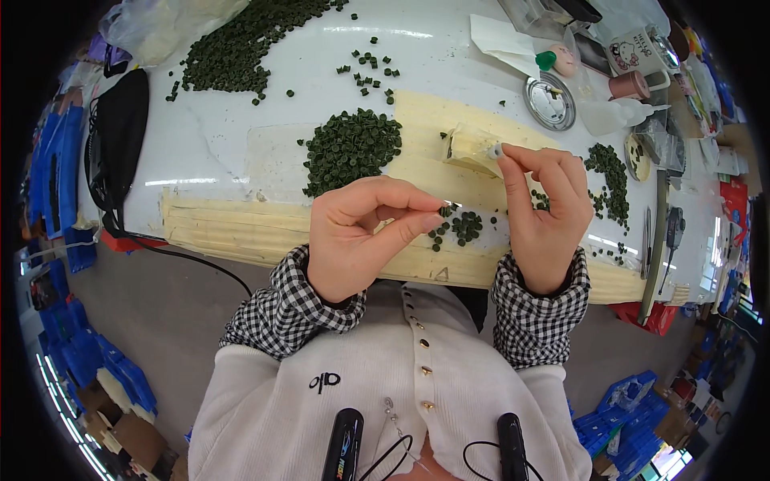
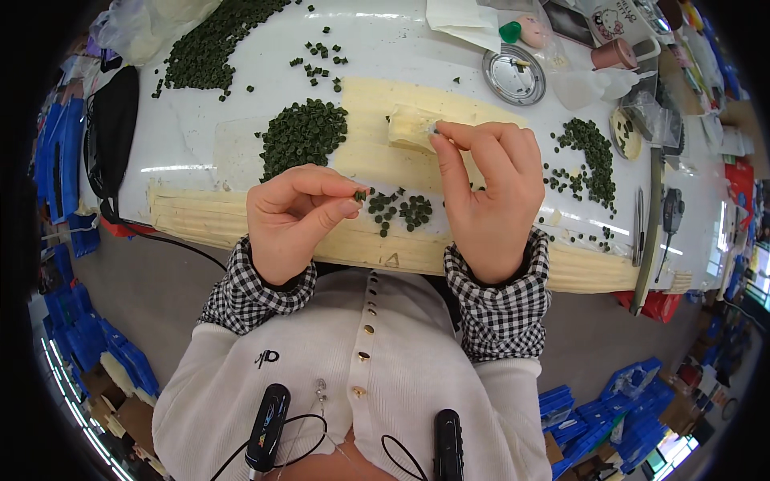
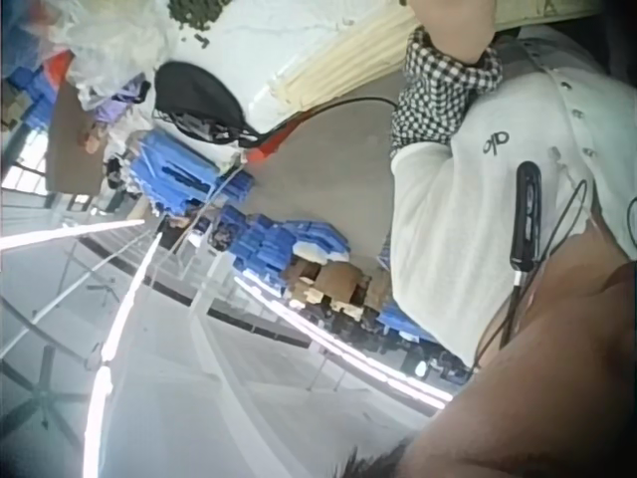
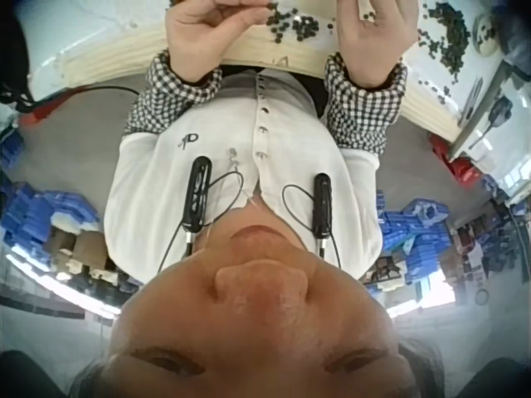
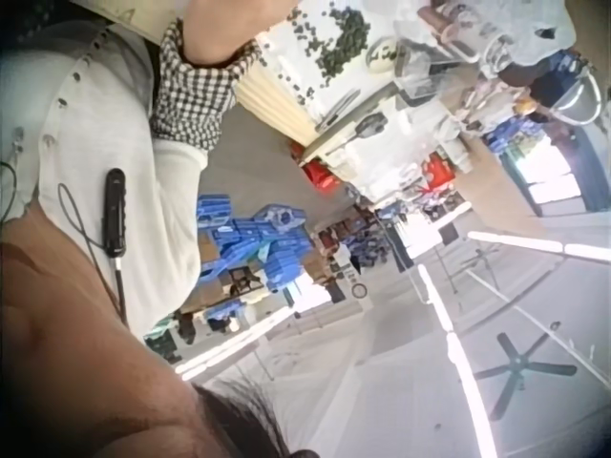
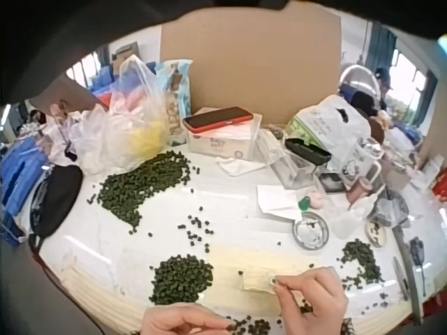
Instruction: The person is manually assembling small green plastic leaf-shaped components with small black central connectors on a workbench.
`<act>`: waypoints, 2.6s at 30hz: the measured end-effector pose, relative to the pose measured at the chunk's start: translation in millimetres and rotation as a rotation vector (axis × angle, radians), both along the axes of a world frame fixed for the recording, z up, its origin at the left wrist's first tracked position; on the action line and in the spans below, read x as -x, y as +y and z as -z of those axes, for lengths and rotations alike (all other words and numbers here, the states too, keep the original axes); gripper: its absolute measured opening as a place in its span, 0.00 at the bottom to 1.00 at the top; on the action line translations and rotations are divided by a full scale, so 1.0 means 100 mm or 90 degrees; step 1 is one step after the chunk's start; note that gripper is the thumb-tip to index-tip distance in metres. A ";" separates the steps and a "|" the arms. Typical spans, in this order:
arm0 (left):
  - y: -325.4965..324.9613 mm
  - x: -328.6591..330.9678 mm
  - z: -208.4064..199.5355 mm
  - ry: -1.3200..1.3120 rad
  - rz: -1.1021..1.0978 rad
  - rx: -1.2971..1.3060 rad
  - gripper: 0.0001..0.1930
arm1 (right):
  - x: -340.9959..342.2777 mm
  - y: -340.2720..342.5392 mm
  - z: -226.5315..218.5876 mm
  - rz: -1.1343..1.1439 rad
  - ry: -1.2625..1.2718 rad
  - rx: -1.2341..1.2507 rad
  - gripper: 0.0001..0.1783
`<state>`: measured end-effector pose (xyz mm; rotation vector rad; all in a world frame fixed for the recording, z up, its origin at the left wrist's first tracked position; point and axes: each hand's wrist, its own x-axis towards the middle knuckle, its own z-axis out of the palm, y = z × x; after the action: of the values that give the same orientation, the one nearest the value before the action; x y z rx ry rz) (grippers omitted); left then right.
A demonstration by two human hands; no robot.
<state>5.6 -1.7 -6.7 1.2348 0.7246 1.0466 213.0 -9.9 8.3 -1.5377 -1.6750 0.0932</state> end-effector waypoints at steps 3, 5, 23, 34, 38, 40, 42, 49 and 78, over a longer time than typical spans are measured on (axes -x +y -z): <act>0.01 0.01 0.01 -0.002 0.010 -0.006 0.08 | 0.04 -0.04 -0.08 0.042 0.019 -0.046 0.08; 0.02 0.02 0.00 -0.003 0.012 -0.007 0.08 | 0.10 -0.14 -0.20 0.103 0.061 -0.152 0.08; -0.02 0.00 -0.03 -0.017 0.037 -0.009 0.09 | 0.17 -0.22 -0.22 -0.316 0.340 0.086 0.10; -0.02 0.04 -0.01 -0.010 0.058 -0.041 0.08 | 0.15 -0.22 -0.24 -0.323 0.256 0.071 0.10; -0.02 0.03 -0.02 -0.015 0.055 -0.026 0.08 | 0.15 -0.24 -0.23 -0.307 0.325 0.076 0.09; -0.03 0.01 -0.05 -0.013 0.039 -0.005 0.08 | 0.15 -0.23 -0.23 -0.250 0.374 0.050 0.07; -0.04 0.02 -0.04 -0.008 0.037 -0.005 0.08 | 0.14 -0.17 -0.23 -0.149 0.402 -0.005 0.05; -0.04 0.02 -0.04 -0.001 0.027 -0.011 0.08 | 0.04 0.06 -0.11 -0.007 -0.032 -0.084 0.06; -0.03 0.06 -0.04 0.036 -0.004 -0.073 0.09 | 0.35 -0.43 -0.07 -0.205 0.162 0.054 0.19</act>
<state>-0.6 -4.8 -2.6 1.3651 0.7202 1.0745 178.3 -53.2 15.4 -1.2446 -1.7141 0.5138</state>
